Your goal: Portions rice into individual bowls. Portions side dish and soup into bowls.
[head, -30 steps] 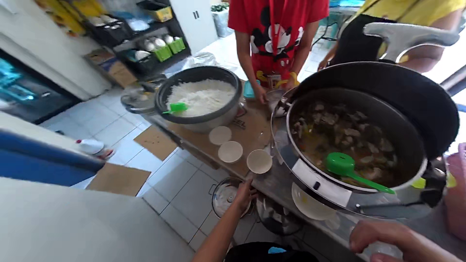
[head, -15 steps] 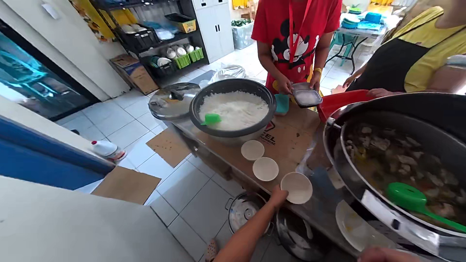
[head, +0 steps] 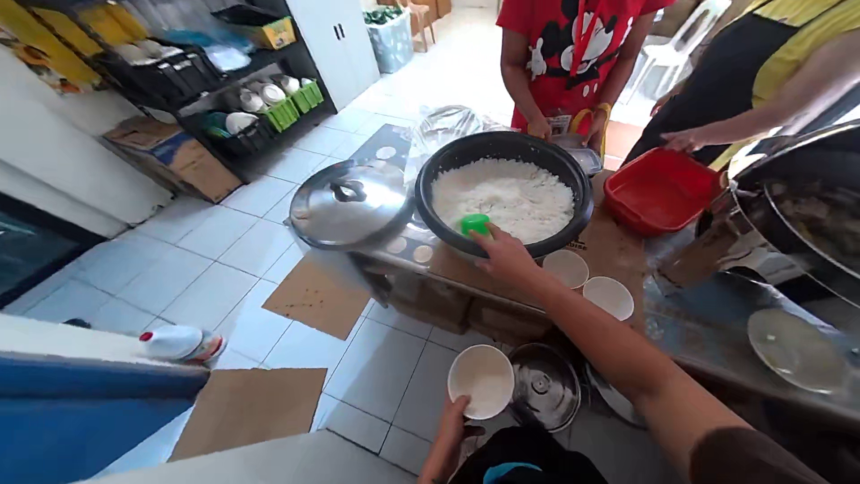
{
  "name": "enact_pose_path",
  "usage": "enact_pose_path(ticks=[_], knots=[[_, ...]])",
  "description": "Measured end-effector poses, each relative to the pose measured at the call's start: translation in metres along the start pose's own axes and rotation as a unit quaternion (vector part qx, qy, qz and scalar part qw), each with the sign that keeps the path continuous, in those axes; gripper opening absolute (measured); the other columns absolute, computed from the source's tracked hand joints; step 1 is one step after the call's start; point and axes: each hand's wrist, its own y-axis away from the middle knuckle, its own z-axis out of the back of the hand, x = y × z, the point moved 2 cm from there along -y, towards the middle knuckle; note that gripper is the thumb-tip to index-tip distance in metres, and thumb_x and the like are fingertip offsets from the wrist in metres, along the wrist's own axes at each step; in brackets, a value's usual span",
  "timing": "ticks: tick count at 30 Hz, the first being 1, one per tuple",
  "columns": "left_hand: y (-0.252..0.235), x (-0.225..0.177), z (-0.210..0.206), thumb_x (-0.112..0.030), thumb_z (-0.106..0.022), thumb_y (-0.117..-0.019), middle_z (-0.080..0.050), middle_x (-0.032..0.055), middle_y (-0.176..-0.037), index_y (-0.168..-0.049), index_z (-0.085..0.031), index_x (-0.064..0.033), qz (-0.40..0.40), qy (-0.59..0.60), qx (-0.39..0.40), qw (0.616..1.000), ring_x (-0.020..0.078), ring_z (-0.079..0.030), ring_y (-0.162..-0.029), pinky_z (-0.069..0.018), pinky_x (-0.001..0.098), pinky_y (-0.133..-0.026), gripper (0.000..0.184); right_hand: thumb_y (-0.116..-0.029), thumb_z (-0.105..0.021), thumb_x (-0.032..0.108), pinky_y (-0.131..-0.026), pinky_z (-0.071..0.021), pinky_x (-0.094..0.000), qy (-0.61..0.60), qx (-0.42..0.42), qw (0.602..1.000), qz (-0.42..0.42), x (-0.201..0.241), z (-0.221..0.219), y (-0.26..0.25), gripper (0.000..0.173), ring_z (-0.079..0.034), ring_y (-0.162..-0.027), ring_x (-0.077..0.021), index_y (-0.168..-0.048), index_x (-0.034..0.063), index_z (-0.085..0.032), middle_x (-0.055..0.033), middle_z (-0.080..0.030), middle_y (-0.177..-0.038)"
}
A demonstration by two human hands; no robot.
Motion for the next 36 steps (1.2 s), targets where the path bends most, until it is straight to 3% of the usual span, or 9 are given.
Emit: enact_pose_path(ticks=[3,8,13,17,19,22,28,33,36], knots=[[0.003,-0.032,0.029,-0.026,-0.027,-0.1121,-0.059,0.0241,-0.126,-0.153,-0.026,-0.0015,-0.037,0.026,-0.005,0.999,0.0268,-0.068,-0.098,-0.0589,0.0397,-0.076,0.048,-0.1046,-0.06,0.023,-0.102,-0.0424,-0.0674,0.046,0.077,0.995,-0.052,0.003,-0.009,-0.041,0.042,-0.052,-0.129,-0.0513,-0.143,0.0068,-0.059,-0.0289,-0.049,-0.149],[-0.015,-0.087,0.054,-0.032,-0.026,-0.1103,-0.063,0.0169,-0.121,-0.154,-0.022,-0.0019,-0.09,0.029,-0.019,0.995,0.0172,-0.07,-0.096,-0.061,0.0337,-0.078,0.053,-0.1073,-0.052,0.013,-0.099,-0.0503,-0.0603,0.046,0.103,0.992,-0.059,-0.003,0.009,-0.054,0.028,-0.062,-0.119,-0.0449,-0.125,-0.0027,-0.067,-0.0263,-0.063,-0.13],[-0.054,-0.168,0.065,-0.04,-0.03,-0.107,-0.065,0.0037,-0.117,-0.148,-0.03,-0.0011,-0.18,0.008,-0.003,0.984,0.0079,-0.069,-0.1,-0.0606,0.0285,-0.084,0.056,-0.092,-0.061,-0.01,-0.087,-0.0524,-0.0662,0.111,0.127,0.976,-0.14,-0.044,0.041,-0.083,0.064,-0.065,-0.108,-0.0512,-0.151,0.0044,-0.043,-0.029,-0.063,-0.127],[-0.094,-0.239,0.073,-0.043,-0.034,-0.1039,-0.066,-0.0007,-0.117,-0.146,-0.032,-0.0023,-0.231,0.003,0.003,0.973,0.0049,-0.069,-0.101,-0.0602,0.026,-0.085,0.059,-0.1029,-0.058,0.021,-0.09,-0.0507,-0.0638,0.12,0.206,0.953,-0.187,-0.06,0.041,-0.118,0.076,-0.067,-0.107,-0.0476,-0.165,0.0096,-0.016,-0.0275,-0.069,-0.114],[-0.108,-0.27,0.075,-0.043,-0.032,-0.1046,-0.067,-0.0026,-0.114,-0.144,-0.035,-0.0038,-0.238,0.003,-0.001,0.971,0.0035,-0.069,-0.1,-0.0601,0.0252,-0.084,0.055,-0.1071,-0.051,0.045,-0.095,-0.0492,-0.0631,0.107,0.214,0.95,-0.199,-0.061,0.043,-0.138,0.071,-0.066,-0.111,-0.0464,-0.161,0.0052,-0.028,-0.0274,-0.069,-0.115],[-0.126,-0.305,0.082,-0.041,-0.031,-0.1061,-0.067,-0.0083,-0.113,-0.142,-0.036,-0.0076,-0.255,0.024,-0.002,0.967,0.0007,-0.068,-0.101,-0.0597,0.0241,-0.086,0.05,-0.1082,-0.051,0.032,-0.095,-0.0491,-0.0645,0.081,0.231,0.945,-0.215,-0.055,0.043,-0.165,0.045,-0.064,-0.117,-0.0459,-0.139,-0.0013,-0.054,-0.0275,-0.067,-0.12],[-0.182,-0.353,0.1,-0.037,-0.03,-0.1055,-0.071,-0.0143,-0.105,-0.129,-0.045,-0.0173,-0.247,0.045,0.062,0.966,0.0002,-0.069,-0.1,-0.0603,0.0253,-0.086,0.035,-0.0986,-0.062,0.001,-0.099,-0.0481,-0.0622,0.005,0.279,0.944,-0.178,-0.038,0.05,-0.182,0.048,-0.059,-0.123,-0.0448,-0.144,-0.0008,-0.049,-0.0251,-0.055,-0.14],[-0.203,-0.393,0.103,-0.034,-0.023,-0.1074,-0.069,-0.0094,-0.108,-0.133,-0.043,-0.0148,-0.215,0.03,0.09,0.972,0.0022,-0.069,-0.099,-0.0611,0.0254,-0.083,0.038,-0.1032,-0.059,0.011,-0.093,-0.0515,-0.0662,-0.015,0.115,0.951,-0.285,-0.053,0.068,-0.171,0.053,-0.065,-0.114,-0.0465,-0.153,0.0089,-0.042,-0.0246,-0.058,-0.139],[-0.216,-0.413,0.118,-0.034,-0.025,-0.1064,-0.069,-0.0086,-0.108,-0.133,-0.044,-0.0142,-0.226,0.033,0.1,0.968,0.0024,-0.07,-0.099,-0.0613,0.0251,-0.083,0.038,-0.1098,-0.05,0.03,-0.1,-0.0483,-0.0631,-0.043,0.132,0.943,-0.301,-0.046,0.052,-0.179,0.049,-0.063,-0.121,-0.0428,-0.153,0.0075,-0.043,-0.023,-0.058,-0.141]])
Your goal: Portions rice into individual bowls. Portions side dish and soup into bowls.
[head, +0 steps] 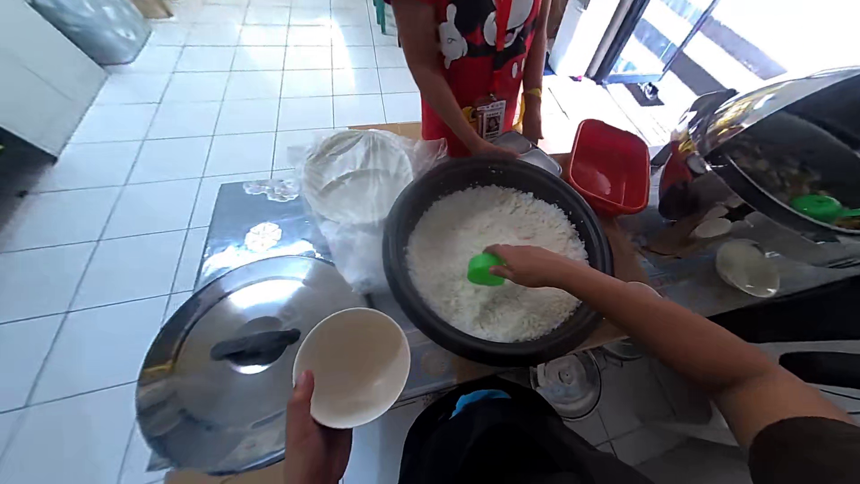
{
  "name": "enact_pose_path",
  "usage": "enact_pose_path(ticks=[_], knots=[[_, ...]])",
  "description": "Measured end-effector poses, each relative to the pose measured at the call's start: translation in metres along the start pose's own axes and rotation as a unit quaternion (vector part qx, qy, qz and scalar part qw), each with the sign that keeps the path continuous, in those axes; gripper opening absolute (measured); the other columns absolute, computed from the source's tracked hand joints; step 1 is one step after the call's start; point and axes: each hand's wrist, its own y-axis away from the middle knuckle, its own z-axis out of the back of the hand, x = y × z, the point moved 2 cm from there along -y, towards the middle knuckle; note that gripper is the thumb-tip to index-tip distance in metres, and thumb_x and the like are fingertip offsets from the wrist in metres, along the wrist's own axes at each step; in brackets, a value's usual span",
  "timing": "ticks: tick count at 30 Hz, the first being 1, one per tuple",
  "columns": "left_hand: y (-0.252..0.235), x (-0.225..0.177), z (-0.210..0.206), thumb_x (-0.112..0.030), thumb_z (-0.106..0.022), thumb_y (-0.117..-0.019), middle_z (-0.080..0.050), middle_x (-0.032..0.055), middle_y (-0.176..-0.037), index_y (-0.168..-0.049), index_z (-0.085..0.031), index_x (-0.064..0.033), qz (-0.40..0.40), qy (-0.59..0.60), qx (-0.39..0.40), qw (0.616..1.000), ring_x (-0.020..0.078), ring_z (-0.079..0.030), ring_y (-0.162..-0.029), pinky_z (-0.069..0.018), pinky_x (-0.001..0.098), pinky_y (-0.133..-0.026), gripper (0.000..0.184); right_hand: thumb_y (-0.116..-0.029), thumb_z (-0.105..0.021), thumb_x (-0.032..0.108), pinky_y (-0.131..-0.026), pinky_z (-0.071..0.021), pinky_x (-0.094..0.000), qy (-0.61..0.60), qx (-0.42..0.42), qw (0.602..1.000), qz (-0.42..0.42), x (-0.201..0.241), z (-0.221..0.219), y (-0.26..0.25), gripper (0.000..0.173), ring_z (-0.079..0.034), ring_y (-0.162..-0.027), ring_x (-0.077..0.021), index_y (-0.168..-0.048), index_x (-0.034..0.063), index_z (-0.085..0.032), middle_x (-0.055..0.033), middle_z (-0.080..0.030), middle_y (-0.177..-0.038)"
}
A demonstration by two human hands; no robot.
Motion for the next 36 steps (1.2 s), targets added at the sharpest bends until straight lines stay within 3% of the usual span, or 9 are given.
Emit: enact_pose_path(ticks=[1,4,7,13,27,36], knots=[[-0.006,-0.004,0.007,-0.035,-0.025,-0.1062,-0.069,-0.0084,-0.108,-0.133,-0.043,-0.0143,-0.001,-0.001,0.006,1.0,0.0025,-0.069,-0.099,-0.0614,0.0252,-0.082,0.039,-0.1102,-0.048,0.031,-0.099,-0.0491,-0.0625,0.006,-0.011,1.0,-0.005,0.007,-0.004,-0.003,0.048,-0.064,-0.119,-0.0426,-0.152,0.0074,-0.045,-0.0229,-0.059,-0.14],[-0.022,-0.009,0.026,-0.041,-0.028,-0.1048,-0.07,-0.008,-0.109,-0.134,-0.044,-0.0158,0.011,0.0,0.017,1.0,0.0039,-0.071,-0.098,-0.0626,0.0266,-0.079,0.041,-0.1096,-0.05,0.029,-0.082,-0.0557,-0.0607,0.076,-0.106,0.99,-0.05,0.016,-0.011,-0.019,0.046,-0.069,-0.099,-0.0446,-0.151,0.0082,-0.046,-0.0244,-0.057,-0.138],[-0.03,-0.015,0.037,-0.04,-0.023,-0.1072,-0.069,-0.0083,-0.108,-0.134,-0.043,-0.0168,0.032,-0.018,0.012,0.999,0.004,-0.071,-0.097,-0.0629,0.0264,-0.077,0.041,-0.1096,-0.05,0.029,-0.076,-0.0566,-0.0588,0.121,-0.107,0.984,-0.077,0.024,-0.027,-0.031,0.045,-0.069,-0.092,-0.0453,-0.149,0.0077,-0.046,-0.026,-0.055,-0.138],[-0.047,-0.017,0.057,-0.038,-0.024,-0.1071,-0.068,-0.0084,-0.111,-0.135,-0.043,-0.0175,0.038,-0.022,0.037,0.998,0.0034,-0.069,-0.101,-0.0614,0.0275,-0.083,0.04,-0.1099,-0.048,0.032,-0.078,-0.0566,-0.0578,0.115,-0.072,0.987,-0.083,0.03,-0.041,-0.016,0.044,-0.07,-0.095,-0.0429,-0.146,0.0062,-0.048,-0.0238,-0.059,-0.131],[-0.069,-0.018,0.059,-0.039,-0.027,-0.1052,-0.068,-0.0046,-0.112,-0.136,-0.042,-0.015,0.041,0.012,0.086,0.995,0.0064,-0.07,-0.101,-0.062,0.0289,-0.083,0.042,-0.1106,-0.047,0.033,-0.094,-0.0514,-0.0598,0.049,0.038,0.997,-0.041,0.049,-0.066,0.019,0.046,-0.066,-0.113,-0.0417,-0.147,0.0046,-0.049,-0.0218,-0.061,-0.135],[-0.069,-0.017,0.059,-0.038,-0.024,-0.1071,-0.069,-0.0075,-0.109,-0.138,-0.04,-0.0146,0.064,-0.015,0.09,0.994,0.0043,-0.071,-0.096,-0.0623,0.028,-0.079,0.042,-0.11,-0.048,0.035,-0.104,-0.0442,-0.0652,-0.022,0.062,0.996,-0.054,0.038,-0.07,0.025,0.05,-0.061,-0.121,-0.0467,-0.146,0.0004,-0.05,-0.0289,-0.064,-0.129]])
